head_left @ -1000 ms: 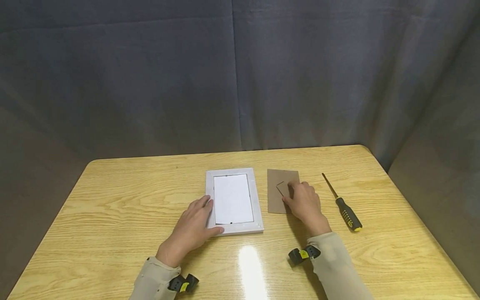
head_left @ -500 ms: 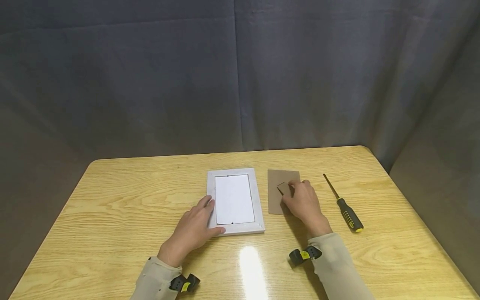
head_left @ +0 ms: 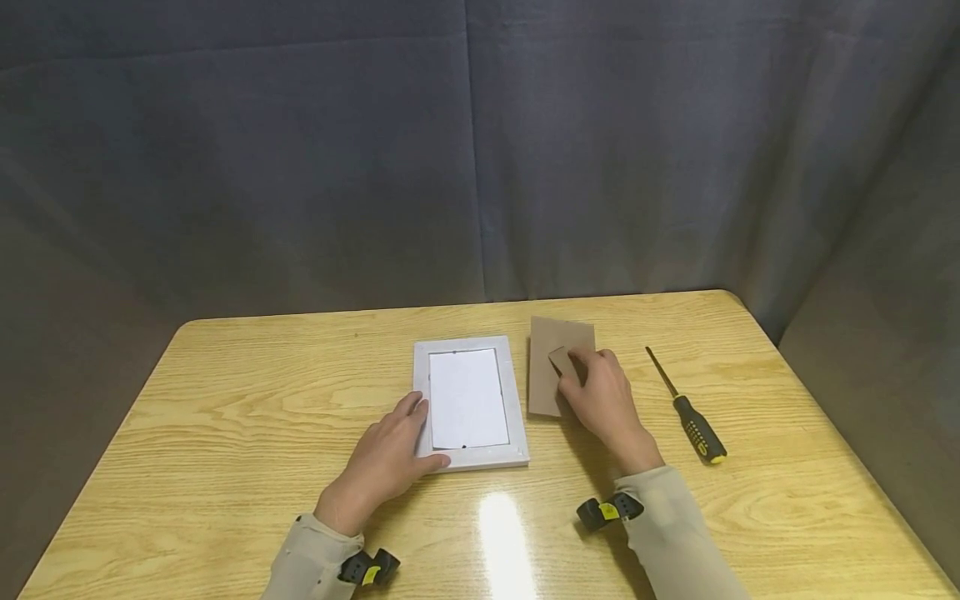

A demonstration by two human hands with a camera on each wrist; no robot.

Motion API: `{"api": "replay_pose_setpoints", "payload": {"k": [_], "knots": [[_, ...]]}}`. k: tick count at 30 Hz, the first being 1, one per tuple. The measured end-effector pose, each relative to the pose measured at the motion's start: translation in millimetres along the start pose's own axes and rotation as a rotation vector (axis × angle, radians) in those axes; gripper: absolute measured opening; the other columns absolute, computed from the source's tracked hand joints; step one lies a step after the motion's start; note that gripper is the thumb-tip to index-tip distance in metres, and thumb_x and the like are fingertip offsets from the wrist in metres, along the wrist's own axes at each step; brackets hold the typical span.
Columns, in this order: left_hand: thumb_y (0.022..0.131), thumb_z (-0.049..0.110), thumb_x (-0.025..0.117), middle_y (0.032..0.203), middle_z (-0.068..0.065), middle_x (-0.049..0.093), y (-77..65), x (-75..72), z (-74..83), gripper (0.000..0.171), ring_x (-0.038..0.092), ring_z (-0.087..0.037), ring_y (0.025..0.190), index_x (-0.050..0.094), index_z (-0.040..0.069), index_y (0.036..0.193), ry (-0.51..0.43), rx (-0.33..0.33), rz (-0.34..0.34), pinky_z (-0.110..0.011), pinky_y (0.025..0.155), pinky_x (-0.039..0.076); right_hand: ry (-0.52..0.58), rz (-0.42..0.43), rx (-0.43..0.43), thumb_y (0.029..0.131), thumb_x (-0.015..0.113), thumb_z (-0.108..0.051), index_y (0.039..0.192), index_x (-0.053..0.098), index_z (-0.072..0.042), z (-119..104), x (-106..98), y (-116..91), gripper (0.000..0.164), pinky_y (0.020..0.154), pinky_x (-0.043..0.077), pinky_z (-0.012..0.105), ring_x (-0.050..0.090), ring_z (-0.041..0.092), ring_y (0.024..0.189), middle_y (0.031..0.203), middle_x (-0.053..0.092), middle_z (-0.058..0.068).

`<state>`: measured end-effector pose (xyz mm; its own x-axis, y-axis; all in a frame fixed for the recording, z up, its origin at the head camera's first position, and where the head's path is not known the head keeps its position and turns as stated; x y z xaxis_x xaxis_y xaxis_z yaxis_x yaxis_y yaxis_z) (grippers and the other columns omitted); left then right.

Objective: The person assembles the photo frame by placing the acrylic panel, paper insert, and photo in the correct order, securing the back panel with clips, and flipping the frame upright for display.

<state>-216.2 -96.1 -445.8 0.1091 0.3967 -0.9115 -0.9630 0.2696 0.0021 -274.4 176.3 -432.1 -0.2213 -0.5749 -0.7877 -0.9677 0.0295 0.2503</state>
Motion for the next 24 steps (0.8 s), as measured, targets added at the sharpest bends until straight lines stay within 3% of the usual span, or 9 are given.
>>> {"api": "replay_pose_setpoints", "payload": {"k": [10,24], "knots": [[0.073,0.043,0.074,0.150,-0.021,0.032,-1.5,-1.5,-1.1,0.089,0.040,-0.039,0.129,0.041,-0.006,0.140,0.005,0.000,-0.013,-0.051,0.102,0.037,0.046,0.081,-0.053,0.080,0.060,-0.016,0.120,0.063,-0.001,-12,-12,2,0.042,0.085,0.047,0.046,0.057,0.032,0.101,0.109,0.061,0.019],[0.073,0.044,0.074,0.151,-0.021,0.030,-0.9,0.3,-1.9,0.091,0.037,-0.039,0.131,0.039,-0.005,0.141,0.003,0.005,-0.034,-0.052,0.103,0.035,0.050,0.002,-0.103,0.080,0.063,-0.017,0.118,0.065,-0.003,-45,-14,-7,0.040,0.090,0.047,0.044,0.058,0.029,0.105,0.109,0.063,0.015]]}}
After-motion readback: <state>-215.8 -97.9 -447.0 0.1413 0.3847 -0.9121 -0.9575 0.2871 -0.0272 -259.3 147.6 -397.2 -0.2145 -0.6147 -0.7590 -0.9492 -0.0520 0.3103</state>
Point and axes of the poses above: each hand's wrist, its own y-axis towards the middle knuckle, its own x-axis out of the palm, z = x × y, the point moved 7 cm from there along y, towards the middle knuckle
